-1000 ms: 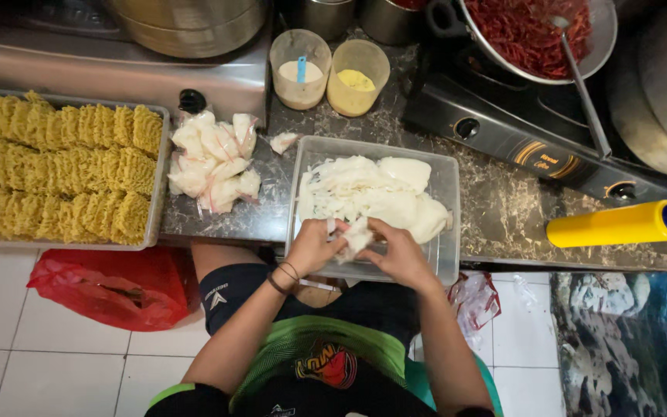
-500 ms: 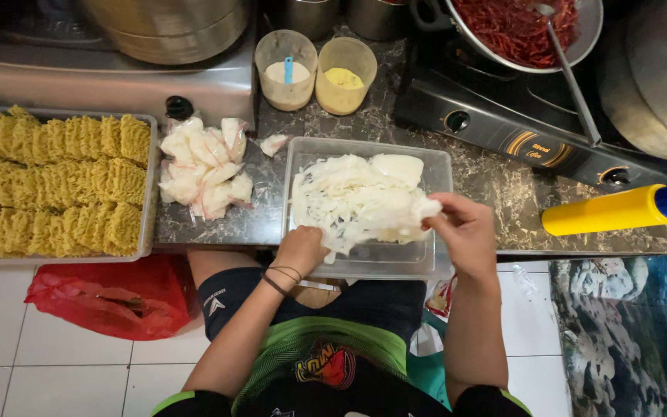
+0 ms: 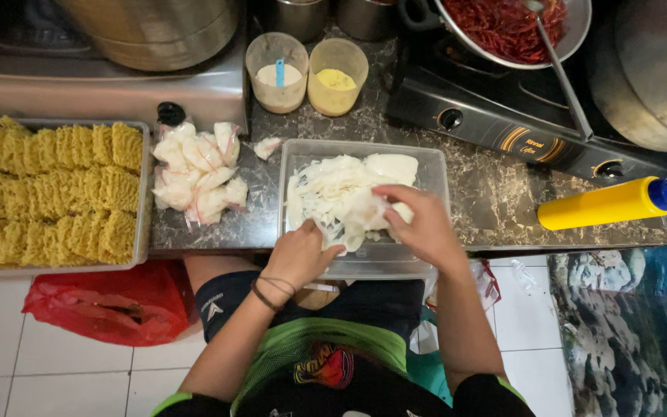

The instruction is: The person unwraps a block of white noodles and separates the strands by hand into a clear plastic container. They continue to pull apart the noodles and arrange them in the container while other ingredients and cooking equipment are visible nearby.

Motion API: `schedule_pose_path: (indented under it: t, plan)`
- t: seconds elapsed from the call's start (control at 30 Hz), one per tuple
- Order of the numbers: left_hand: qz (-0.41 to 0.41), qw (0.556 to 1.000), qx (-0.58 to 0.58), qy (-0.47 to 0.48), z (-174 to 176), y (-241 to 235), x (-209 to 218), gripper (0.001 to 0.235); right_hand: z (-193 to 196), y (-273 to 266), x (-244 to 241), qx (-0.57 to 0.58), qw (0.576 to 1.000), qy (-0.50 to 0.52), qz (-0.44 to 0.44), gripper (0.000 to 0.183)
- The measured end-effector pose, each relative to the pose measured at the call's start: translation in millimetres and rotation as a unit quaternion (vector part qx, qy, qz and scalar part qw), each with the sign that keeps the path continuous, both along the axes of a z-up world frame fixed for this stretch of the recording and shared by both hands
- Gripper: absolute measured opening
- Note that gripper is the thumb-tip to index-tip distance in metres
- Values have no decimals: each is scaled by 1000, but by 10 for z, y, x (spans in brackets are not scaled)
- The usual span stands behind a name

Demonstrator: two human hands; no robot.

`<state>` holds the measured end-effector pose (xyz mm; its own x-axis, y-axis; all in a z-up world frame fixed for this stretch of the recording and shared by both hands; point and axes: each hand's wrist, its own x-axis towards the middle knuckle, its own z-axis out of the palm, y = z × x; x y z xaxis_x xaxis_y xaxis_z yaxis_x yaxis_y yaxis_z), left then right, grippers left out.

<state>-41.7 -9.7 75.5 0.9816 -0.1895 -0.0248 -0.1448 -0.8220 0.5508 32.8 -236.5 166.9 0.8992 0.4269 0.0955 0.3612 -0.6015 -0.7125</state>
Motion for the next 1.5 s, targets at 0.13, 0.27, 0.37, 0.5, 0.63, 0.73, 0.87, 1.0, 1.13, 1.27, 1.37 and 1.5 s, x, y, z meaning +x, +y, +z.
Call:
schedule_pose_path:
  t: [0.13,0.27,0.37,0.5,0.63,0.73,0.87,1.0,1.13,1.27,1.37,1.5]
  plan:
    - [27,997,74,27,-52,23,33,51,-627,229,10,-307,951,13,22,59]
    - [-5,980,102,171,-112,70,21,53,-1194,392,-325,-334,941,-11,57,47]
    - [-31,988,38,148,-206,8,32,54,-1429,316,-361,-327,943,35,52,26]
    - [14,991,-85,103,-373,-133,113,45,-1565,227,-295,-125,983,116,-64,16]
    - [31,992,-107,64,-600,-287,122,33,-1480,225,-319,71,992,94,-46,23]
    - [26,998,-61,25,-782,-333,59,27,-1189,195,-281,158,985,55,-40,19]
    - [-26,998,30,45,-938,-342,89,18,-688,22,-106,61,995,38,-68,41]
    - [-15,999,-43,4,-831,-334,83,13,-633,61,-63,-98,995,-16,18,67]
    - [24,992,-120,-11,-483,-260,3,15,-1093,163,-279,-193,976,-32,93,42]
    - [94,975,-196,40,-137,-80,60,15,-1520,122,-425,-240,968,5,68,15]
    - [86,978,-132,-140,-10,120,47,25,-1638,49,-432,-190,981,11,-21,27]
    - [30,994,-91,-58,-60,33,79,44,-1704,33,-334,-178,983,-17,-45,29]
